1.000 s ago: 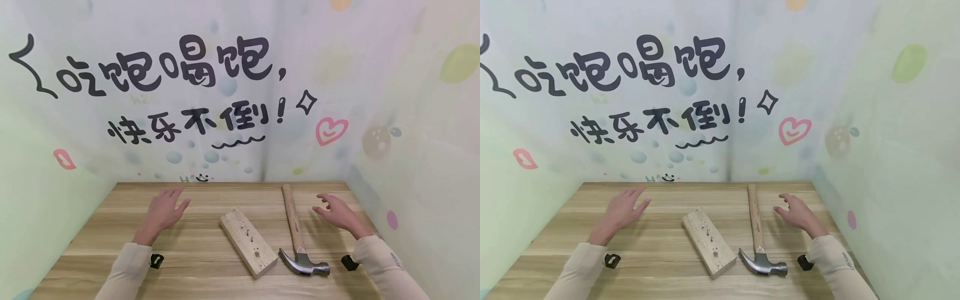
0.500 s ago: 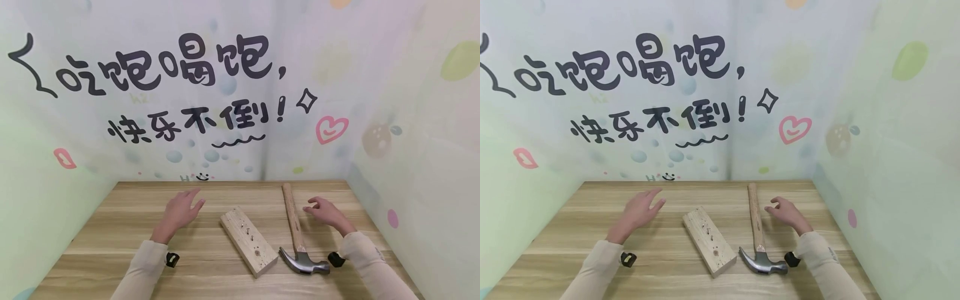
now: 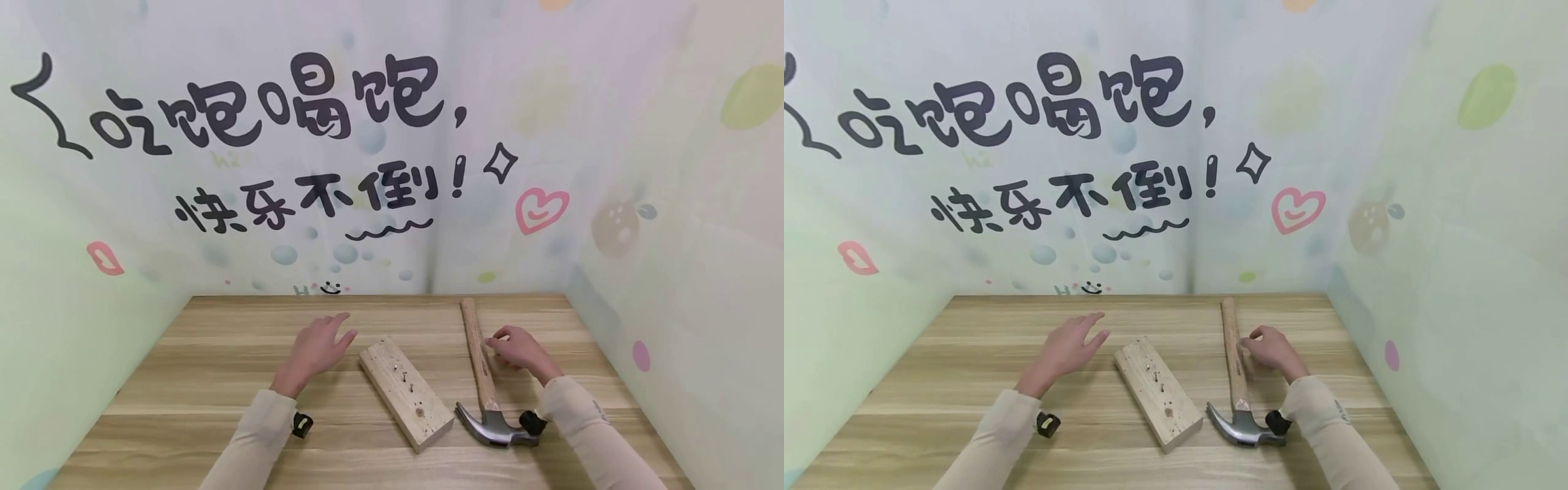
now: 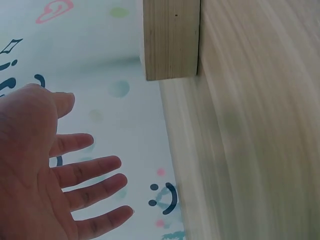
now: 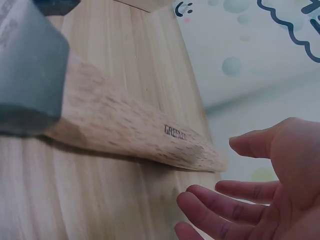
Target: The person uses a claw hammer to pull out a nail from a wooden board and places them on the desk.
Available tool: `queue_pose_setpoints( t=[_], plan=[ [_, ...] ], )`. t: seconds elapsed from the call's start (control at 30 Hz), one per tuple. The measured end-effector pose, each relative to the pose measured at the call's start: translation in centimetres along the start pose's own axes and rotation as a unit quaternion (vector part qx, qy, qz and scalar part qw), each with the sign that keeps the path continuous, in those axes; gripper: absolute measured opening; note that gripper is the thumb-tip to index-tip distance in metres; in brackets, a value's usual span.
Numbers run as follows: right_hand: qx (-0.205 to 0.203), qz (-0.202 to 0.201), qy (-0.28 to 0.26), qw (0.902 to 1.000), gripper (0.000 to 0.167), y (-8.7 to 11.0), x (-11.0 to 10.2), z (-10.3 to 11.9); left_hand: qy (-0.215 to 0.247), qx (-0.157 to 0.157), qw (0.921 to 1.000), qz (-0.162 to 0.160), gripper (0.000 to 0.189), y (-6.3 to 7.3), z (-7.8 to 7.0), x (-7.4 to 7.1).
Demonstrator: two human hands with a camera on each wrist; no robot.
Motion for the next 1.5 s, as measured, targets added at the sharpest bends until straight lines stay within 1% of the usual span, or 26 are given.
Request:
queue_pose_setpoints(
  t=[0.13, 0.3, 0.47, 0.63, 0.73, 0.83, 0.93, 1.07, 1.23, 1.33, 1.5],
  plan=[
    [0.02, -0.002, -0.036, 0.9992, 0.041, -0.4, 0.6, -0.2, 0.01, -0.003, 0.9999, 0.01, 0.051, -0.3, -0.5, 0.9],
    [0.062, -0.005, -0.092, 0.9938, 0.041, -0.9, 1.7, -0.3, 0.022, -0.004, 0.9994, 0.026, 0.052, -0.7, -0.9, 2.2],
    [0.088, -0.013, -0.117, 0.9892, 0.036, -1.0, 2.4, -0.3, 0.042, -0.014, 0.9982, 0.041, 0.053, -0.9, -1.4, 3.3],
    [0.09, -0.027, -0.107, 0.9898, 0.034, -0.9, 2.6, -0.1, 0.06, -0.016, 0.9967, 0.053, 0.052, -1.4, -2.2, 4.3],
    [0.088, -0.031, -0.095, 0.9911, 0.031, -0.8, 2.8, 0.3, 0.062, -0.02, 0.9958, 0.063, 0.052, -1.7, -2.6, 5.1],
    [0.088, -0.033, -0.086, 0.9918, 0.032, -0.8, 3.0, 0.6, 0.058, -0.024, 0.9954, 0.073, 0.052, -1.9, -2.9, 5.9],
    [0.087, -0.037, -0.077, 0.9925, 0.035, -0.9, 3.2, 0.7, 0.053, -0.024, 0.9956, 0.073, 0.051, -2.3, -3.1, 6.7],
    [0.083, -0.045, -0.066, 0.9933, 0.034, -1.2, 3.2, 0.7, 0.049, -0.022, 0.996, 0.072, 0.048, -2.5, -3.5, 7.6],
    [0.073, -0.054, -0.057, 0.9943, 0.034, -1.4, 3.2, 0.6, 0.056, -0.026, 0.9952, 0.075, 0.047, -2.4, -4.1, 7.9],
    [0.071, -0.054, -0.063, 0.994, 0.031, -1.4, 3.2, 0.4, 0.06, -0.03, 0.9948, 0.077, 0.048, -2.5, -4.3, 7.8],
    [0.06, -0.031, -0.103, 0.9924, 0.025, -1.3, 3.3, 0.1, 0.051, -0.036, 0.9952, 0.075, 0.051, -2.5, -4.5, 8.1]
  ],
)
Point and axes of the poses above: each hand's wrist, its own y-axis away from the middle knuckle, its own x-axis out of the palm, z = x × y, the point moved 4 cm from there along -y, towards the middle knuckle, and after that the axes turned 3 degrees about y, right-handed, at the moved point
